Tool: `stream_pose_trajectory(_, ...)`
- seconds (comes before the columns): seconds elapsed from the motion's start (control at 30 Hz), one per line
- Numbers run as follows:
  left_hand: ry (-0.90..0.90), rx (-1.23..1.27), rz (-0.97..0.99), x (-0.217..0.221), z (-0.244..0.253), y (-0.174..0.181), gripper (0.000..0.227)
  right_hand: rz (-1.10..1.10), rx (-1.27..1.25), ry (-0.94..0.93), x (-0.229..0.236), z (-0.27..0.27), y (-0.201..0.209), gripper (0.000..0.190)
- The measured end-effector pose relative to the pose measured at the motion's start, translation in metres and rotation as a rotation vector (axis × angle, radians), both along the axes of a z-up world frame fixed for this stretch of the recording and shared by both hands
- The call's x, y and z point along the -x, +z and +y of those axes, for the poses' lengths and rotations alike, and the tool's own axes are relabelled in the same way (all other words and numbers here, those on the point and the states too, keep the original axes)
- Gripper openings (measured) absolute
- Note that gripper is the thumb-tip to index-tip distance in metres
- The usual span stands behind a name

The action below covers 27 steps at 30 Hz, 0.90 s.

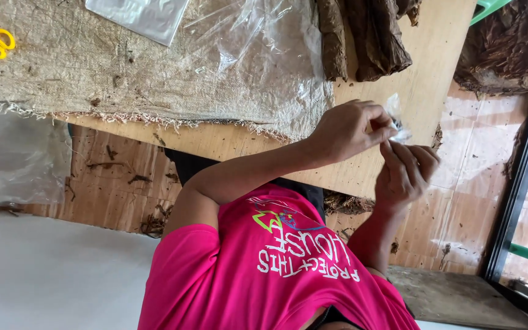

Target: The person places dark brown fibrous material into clear plastic bags on a wooden table, then seals each bag by hand. The person repeats this process for several pieces, placing the sealed bags on the table.

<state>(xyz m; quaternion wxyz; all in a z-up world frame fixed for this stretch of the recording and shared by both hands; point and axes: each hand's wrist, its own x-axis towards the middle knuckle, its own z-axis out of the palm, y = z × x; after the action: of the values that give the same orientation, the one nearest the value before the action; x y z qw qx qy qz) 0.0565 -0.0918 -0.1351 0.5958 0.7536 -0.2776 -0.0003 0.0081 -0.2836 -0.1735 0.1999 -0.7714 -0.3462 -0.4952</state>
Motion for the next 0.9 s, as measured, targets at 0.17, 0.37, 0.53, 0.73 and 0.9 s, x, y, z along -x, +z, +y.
stream_pose_trajectory(0.17, -0.27, -0.067, -0.015, 0.024, 0.016, 0.034, 0.02, 0.063, -0.034, 0.166, 0.043, 0.001, 0.035, 0.01)
stream_pose_trajectory(0.37, -0.448, 0.216, 0.249, 0.002, 0.036, -0.014, 0.015, 0.358, -0.186, 0.042, 0.03, 0.019, 0.023, 0.012)
stream_pose_trajectory(0.53, -0.446, 0.321, 0.575, -0.008, 0.058, -0.045, 0.012, 0.694, -0.366, 0.148, -0.001, 0.048, 0.017, 0.009)
stream_pose_trajectory(0.73, -0.42, 0.44, 0.752, -0.007, 0.068, -0.058, 0.015, 0.861, -0.413, 0.255, -0.01, 0.062, 0.011, 0.009)
stream_pose_trajectory(0.9, -0.269, 0.206, 0.49, 0.0, 0.077, -0.038, 0.006, 1.168, -0.751, 0.368, -0.013, 0.06, -0.004, 0.017)
